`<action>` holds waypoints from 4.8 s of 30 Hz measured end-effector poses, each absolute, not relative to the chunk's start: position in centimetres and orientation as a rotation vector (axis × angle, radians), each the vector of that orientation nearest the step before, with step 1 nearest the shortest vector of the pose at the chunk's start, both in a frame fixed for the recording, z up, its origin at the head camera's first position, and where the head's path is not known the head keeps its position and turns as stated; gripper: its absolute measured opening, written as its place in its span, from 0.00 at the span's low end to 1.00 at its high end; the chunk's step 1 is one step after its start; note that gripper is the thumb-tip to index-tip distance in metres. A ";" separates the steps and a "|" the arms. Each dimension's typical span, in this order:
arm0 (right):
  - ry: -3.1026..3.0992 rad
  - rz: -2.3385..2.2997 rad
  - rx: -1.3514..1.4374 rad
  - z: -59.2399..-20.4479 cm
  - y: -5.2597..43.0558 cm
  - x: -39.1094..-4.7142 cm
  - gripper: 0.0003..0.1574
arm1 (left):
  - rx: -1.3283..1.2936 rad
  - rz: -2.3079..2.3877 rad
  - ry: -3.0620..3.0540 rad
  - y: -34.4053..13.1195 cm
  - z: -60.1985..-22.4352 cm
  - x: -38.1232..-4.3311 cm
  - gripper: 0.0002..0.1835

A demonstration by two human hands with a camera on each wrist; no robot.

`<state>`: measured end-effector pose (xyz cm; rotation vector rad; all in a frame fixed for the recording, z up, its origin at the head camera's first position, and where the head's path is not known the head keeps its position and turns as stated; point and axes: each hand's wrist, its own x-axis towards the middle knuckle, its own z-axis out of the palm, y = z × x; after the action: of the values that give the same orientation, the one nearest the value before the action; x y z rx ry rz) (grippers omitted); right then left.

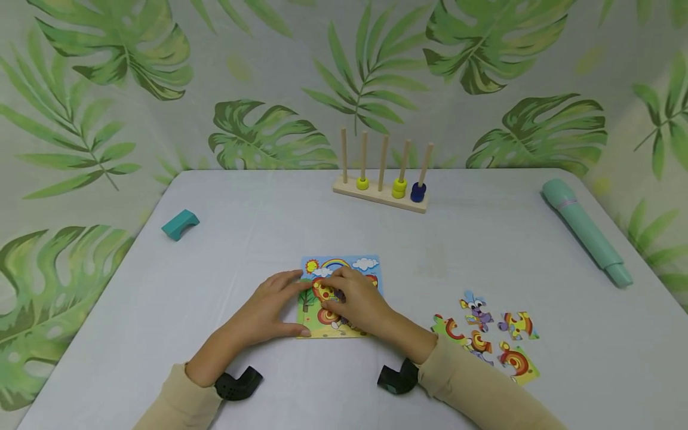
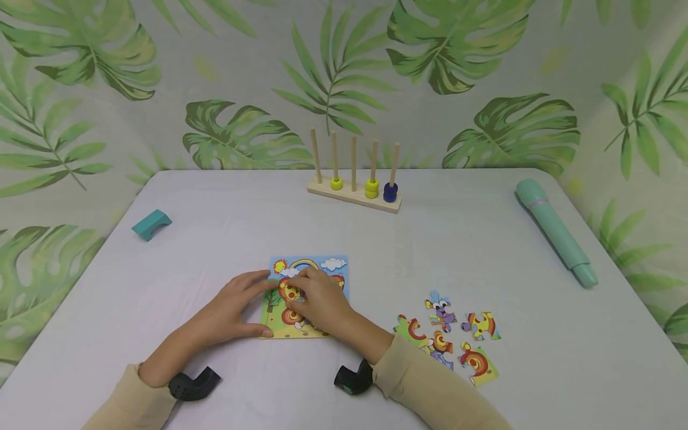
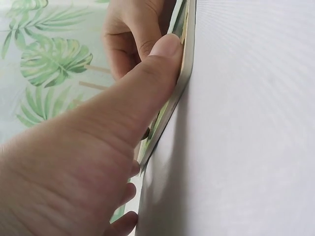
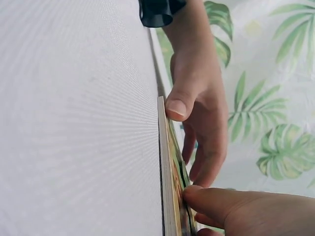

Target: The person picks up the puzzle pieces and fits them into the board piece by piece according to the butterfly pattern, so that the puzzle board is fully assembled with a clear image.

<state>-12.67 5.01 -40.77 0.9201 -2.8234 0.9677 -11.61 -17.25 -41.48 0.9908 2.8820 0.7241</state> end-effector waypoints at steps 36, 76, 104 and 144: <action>-2.965 0.853 0.815 -40.7 5.6 -13.7 0.27 | 1.000 0.636 2.797 -16.9 -40.8 -11.1 0.40; -2.789 1.262 0.727 -34.1 22.0 -8.7 0.42 | 1.054 0.751 2.696 -17.2 -41.3 -11.6 0.36; -3.073 1.239 0.707 -39.9 30.8 -8.9 0.41 | 1.046 0.792 2.644 -17.3 -41.3 -11.7 0.35; -2.811 1.003 0.697 -36.2 25.9 -7.9 0.41 | 1.040 0.794 2.651 -17.4 -41.5 -11.7 0.35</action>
<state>-7.88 25.86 -36.23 0.6970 -2.8110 1.0028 -11.72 -17.37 -41.53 1.0401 2.6508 0.7940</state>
